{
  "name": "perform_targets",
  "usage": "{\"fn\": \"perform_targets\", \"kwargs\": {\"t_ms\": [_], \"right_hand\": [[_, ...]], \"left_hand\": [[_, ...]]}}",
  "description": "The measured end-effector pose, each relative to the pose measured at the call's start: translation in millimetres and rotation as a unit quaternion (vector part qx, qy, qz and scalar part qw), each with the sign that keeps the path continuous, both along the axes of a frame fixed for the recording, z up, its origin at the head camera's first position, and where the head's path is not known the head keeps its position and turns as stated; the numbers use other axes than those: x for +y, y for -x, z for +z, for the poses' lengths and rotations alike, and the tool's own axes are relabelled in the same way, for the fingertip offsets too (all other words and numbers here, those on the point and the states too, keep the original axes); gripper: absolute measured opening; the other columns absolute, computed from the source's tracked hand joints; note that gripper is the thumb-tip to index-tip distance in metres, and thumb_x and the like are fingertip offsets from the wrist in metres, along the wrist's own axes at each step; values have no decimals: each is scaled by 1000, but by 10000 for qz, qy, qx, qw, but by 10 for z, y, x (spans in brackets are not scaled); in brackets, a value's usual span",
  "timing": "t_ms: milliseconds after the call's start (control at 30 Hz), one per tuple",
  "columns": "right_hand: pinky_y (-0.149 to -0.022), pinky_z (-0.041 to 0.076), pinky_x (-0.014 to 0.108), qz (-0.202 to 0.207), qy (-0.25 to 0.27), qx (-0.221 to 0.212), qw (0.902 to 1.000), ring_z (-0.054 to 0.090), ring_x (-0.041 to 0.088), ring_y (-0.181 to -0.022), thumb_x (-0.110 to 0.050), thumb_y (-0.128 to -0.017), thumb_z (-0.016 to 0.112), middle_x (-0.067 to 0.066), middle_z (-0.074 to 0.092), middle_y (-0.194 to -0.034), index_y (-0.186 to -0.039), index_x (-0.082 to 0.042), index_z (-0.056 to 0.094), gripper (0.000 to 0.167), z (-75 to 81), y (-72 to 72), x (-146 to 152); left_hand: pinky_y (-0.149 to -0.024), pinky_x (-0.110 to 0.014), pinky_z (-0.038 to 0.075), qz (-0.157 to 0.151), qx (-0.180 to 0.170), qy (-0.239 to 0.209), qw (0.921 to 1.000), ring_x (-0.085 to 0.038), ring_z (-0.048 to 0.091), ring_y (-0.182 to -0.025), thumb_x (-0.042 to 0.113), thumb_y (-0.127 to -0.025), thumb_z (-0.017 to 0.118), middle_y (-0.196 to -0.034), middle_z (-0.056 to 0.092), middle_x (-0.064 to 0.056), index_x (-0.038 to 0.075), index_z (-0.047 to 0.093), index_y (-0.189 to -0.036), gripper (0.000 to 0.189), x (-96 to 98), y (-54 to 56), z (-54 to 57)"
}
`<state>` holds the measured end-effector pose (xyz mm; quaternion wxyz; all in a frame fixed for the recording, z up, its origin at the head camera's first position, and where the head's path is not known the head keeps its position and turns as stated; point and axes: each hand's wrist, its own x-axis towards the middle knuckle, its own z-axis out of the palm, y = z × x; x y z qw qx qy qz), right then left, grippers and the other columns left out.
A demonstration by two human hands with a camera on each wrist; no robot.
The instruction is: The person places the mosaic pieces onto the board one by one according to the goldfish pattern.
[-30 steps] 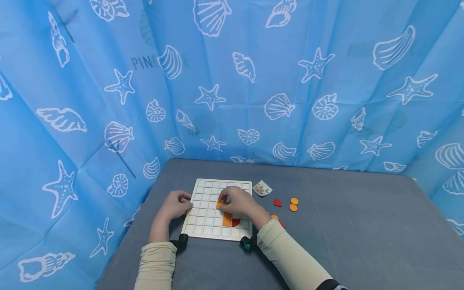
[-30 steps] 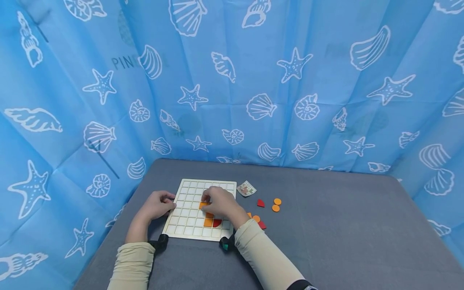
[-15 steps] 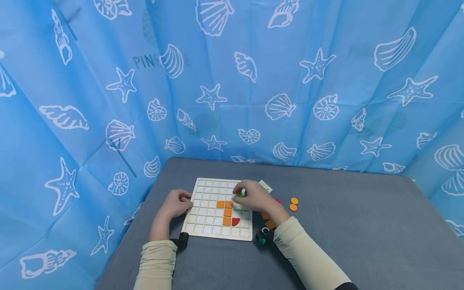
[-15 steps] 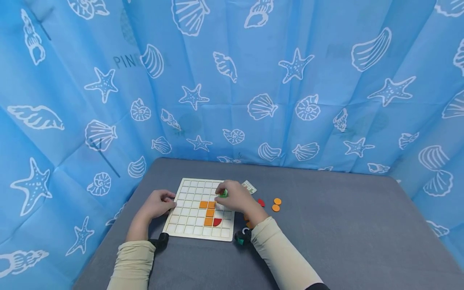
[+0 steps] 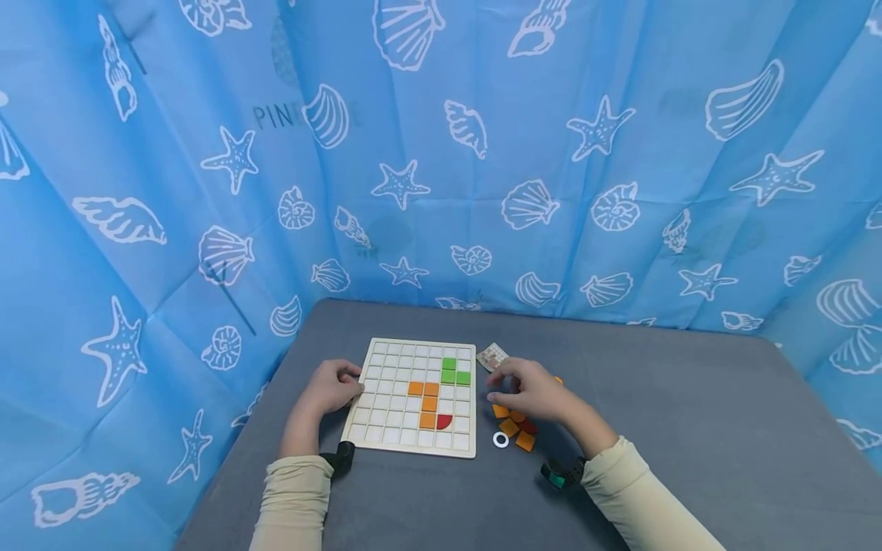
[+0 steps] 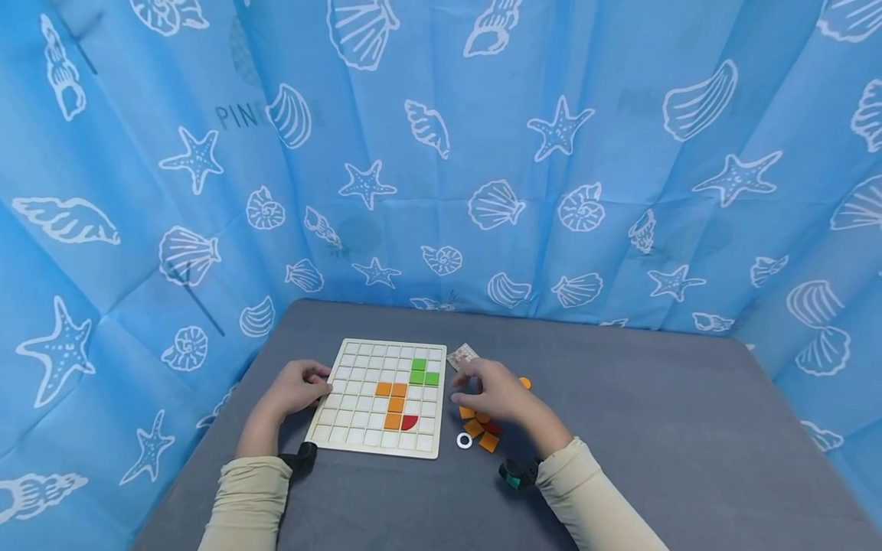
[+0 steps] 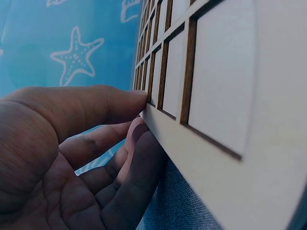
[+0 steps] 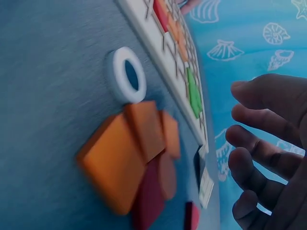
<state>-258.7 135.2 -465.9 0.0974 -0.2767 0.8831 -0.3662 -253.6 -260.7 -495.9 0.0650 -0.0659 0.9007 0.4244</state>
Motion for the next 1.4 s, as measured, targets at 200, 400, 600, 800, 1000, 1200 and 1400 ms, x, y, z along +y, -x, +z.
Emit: {"fn": "perform_targets", "kwargs": {"t_ms": [200,400,600,800,1000,1200,1400], "right_hand": [[-62,50,26,39,-46,-21,10000,57,11,-70,-22,-95,81,10,71,-110,-112,-8,78,22,-119,-76,100],[-68,51,25,22,-231,110,9997,60,14,-81,-21,-91,84,5,71,-105,-108,-9,79,22,-196,-119,112],[-66,48,26,-167,-620,197,9977,59,14,-81,-25,-89,87,-1,69,-97,-103,-15,79,19,-210,-129,84],[-66,47,27,-315,-822,271,9958,56,11,-78,-27,-88,87,-3,67,-95,-101,-17,80,17,-222,-133,52],[-65,47,26,-342,-900,362,9947,54,7,-77,-27,-89,87,-3,66,-94,-100,-17,80,16,-229,-136,42],[-66,46,27,-369,-932,404,9941,54,10,-77,-25,-87,87,-2,66,-94,-101,-17,80,17,-209,-136,35],[-67,46,29,-394,-957,422,9937,55,11,-78,-24,-87,87,-3,66,-93,-99,-18,79,15,-211,-134,30]], "left_hand": [[-65,-36,54,-27,9,-17,10000,-21,65,-71,8,-94,71,-90,69,-13,-4,69,-126,34,-12,-15,-12],[-64,-36,53,-46,44,-95,9999,-21,65,-71,7,-94,71,-90,69,-14,-6,69,-126,34,13,-35,-16],[-63,-35,52,-28,39,-88,9999,-20,66,-71,7,-94,71,-90,69,-14,-5,69,-126,34,20,-25,-13],[-63,-34,52,6,20,-56,10000,-20,66,-70,7,-94,70,-90,69,-13,-4,69,-126,33,19,-15,-11],[-63,-34,52,64,-14,-45,10000,-20,65,-70,7,-94,71,-90,68,-13,-4,69,-126,34,32,-21,1],[-64,-36,54,36,6,-77,10000,-21,66,-72,7,-95,71,-92,69,-14,-5,69,-127,34,33,-24,12],[-63,-35,54,42,9,-59,10000,-20,66,-71,7,-94,71,-90,68,-13,-5,69,-126,34,34,-23,24]]}}
